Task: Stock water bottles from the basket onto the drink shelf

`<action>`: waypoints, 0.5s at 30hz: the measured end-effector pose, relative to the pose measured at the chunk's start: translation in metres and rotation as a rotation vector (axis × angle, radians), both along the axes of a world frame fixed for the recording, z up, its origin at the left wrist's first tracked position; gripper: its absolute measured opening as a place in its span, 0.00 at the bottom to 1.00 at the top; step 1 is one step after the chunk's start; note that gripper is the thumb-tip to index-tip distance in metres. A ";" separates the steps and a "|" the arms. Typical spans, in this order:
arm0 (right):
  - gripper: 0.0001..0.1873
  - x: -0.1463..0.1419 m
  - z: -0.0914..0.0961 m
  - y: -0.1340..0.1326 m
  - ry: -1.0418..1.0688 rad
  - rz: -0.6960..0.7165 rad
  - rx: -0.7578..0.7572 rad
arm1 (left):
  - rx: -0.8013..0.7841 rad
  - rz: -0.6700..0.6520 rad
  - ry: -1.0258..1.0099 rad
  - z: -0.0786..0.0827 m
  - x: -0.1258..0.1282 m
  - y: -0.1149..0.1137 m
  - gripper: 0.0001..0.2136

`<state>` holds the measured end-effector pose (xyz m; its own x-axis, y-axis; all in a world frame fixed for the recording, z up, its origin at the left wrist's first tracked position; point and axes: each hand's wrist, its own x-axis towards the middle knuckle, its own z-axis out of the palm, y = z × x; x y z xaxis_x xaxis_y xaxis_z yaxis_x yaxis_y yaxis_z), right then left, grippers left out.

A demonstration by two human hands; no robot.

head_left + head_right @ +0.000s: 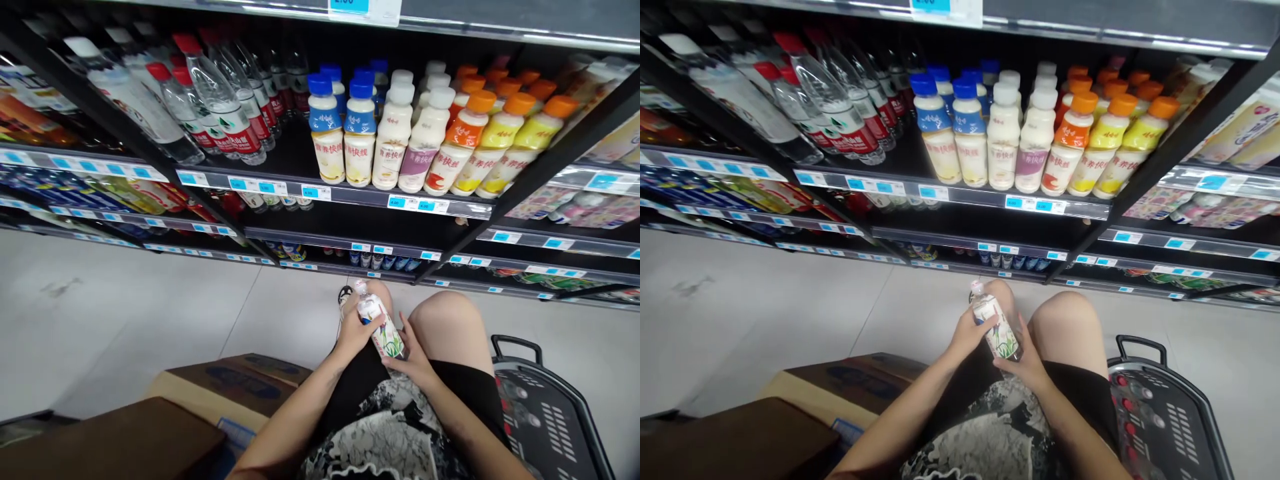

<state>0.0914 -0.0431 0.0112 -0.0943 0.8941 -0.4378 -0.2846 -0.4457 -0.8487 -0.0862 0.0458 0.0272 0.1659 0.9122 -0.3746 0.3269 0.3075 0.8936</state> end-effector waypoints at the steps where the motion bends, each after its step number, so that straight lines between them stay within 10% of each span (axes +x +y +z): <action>1: 0.69 -0.001 0.001 0.001 0.032 -0.030 -0.010 | 0.015 0.065 -0.003 -0.006 -0.008 0.005 0.24; 10: 0.60 -0.001 0.016 0.010 0.061 -0.132 -0.191 | 0.411 0.887 0.319 -0.008 -0.132 0.155 0.34; 15: 0.42 0.000 0.014 0.015 0.022 -0.068 -0.200 | 0.454 1.059 0.480 0.009 -0.202 0.240 0.36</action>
